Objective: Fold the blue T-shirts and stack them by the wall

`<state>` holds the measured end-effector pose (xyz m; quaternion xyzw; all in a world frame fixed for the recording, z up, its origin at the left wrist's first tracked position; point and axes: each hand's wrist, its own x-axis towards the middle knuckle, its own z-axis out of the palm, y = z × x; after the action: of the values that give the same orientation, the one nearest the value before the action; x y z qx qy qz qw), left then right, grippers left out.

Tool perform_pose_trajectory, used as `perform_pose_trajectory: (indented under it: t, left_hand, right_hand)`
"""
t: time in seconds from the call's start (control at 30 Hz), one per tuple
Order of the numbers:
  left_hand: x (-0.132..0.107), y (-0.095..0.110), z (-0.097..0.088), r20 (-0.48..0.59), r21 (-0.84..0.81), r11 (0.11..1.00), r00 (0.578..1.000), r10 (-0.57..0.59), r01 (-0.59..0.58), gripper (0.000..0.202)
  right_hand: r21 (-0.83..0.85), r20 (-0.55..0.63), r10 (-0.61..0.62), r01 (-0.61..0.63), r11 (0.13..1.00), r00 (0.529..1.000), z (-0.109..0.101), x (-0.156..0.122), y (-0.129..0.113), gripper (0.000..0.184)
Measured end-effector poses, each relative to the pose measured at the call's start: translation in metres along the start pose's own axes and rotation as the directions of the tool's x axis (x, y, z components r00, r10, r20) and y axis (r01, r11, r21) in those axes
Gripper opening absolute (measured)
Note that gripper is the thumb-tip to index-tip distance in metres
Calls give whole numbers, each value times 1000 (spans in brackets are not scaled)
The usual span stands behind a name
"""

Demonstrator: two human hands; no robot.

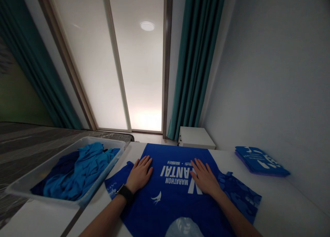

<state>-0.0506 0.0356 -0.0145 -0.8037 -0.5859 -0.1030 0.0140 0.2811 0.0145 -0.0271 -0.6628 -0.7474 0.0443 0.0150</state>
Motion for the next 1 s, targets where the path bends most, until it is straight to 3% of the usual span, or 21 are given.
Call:
perform_pose_trajectory:
  t: [0.33, 0.7, 1.0]
  left_hand:
    - [-6, -4, -2, 34, -13, 1000, 999, 0, 0, 51]
    - [-6, -25, 0, 59, 13, 1000, 998, 0, -1, 53]
    - [-19, -19, -5, 57, 23, 1000, 998, -16, 15, 53]
  right_hand:
    - [5, 37, 0, 0, 1000, 999, -8, -12, -8, 66]
    - [3, 20, 7, -7, 1000, 1000, -4, -8, -27, 66]
    - [11, 16, -23, 22, 1000, 1000, -1, -16, -22, 66]
